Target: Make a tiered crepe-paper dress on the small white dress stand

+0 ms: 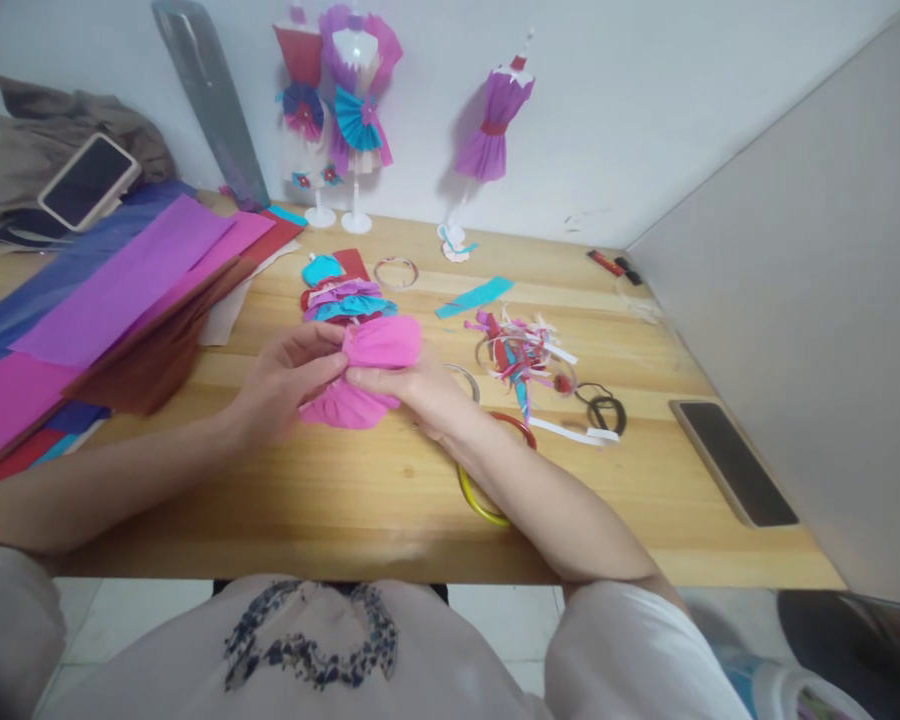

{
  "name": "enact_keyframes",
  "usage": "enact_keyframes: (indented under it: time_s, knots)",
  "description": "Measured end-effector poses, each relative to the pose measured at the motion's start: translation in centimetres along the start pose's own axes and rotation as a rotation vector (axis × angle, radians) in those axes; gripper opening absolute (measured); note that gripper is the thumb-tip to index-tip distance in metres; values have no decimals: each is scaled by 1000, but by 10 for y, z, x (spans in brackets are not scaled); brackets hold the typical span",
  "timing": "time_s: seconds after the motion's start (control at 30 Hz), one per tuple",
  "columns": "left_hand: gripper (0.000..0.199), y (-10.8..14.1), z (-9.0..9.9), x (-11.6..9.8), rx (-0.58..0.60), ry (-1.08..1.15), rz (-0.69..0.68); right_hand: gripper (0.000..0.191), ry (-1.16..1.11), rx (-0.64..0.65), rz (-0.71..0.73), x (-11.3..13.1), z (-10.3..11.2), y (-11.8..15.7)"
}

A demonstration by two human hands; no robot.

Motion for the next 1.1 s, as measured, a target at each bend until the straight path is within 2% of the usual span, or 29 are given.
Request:
enact_keyframes:
  time_s: [0.13, 0.33, 0.67, 0.8, 0.87, 0.97, 1.1]
  knots:
    - [29, 1, -2, 5, 57, 39, 46, 38, 22, -69, -17, 0, 0, 2]
    - [20, 3, -5, 10, 150, 86, 71, 34, 21, -102, -34, 1, 0, 4]
    - [20, 4, -7, 6, 155, 116, 169, 33, 72, -58, -3, 1, -1, 8]
    - [27, 4, -8, 1, 196, 183, 189, 36, 10, -86, 19, 4, 3, 7]
    - [29, 4, -6, -3, 156, 140, 194, 37, -38, -118, 33, 7, 6, 7]
    - [21, 5, -3, -4, 85, -6, 233, 34, -48, -123, 57, 13, 7, 5]
    - [23, 5, -5, 2, 154, -73, 296, 34, -25, -94, 45, 14, 6, 4]
Point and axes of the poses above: each hand's wrist, its own y-axis away from the middle knuckle, its own z-axis out of the back of the hand, x = y × z, the point moved 5 cm from there along -y, towards the middle knuckle, and after that the axes turned 3 degrees about -y, right-handed, at the moved point
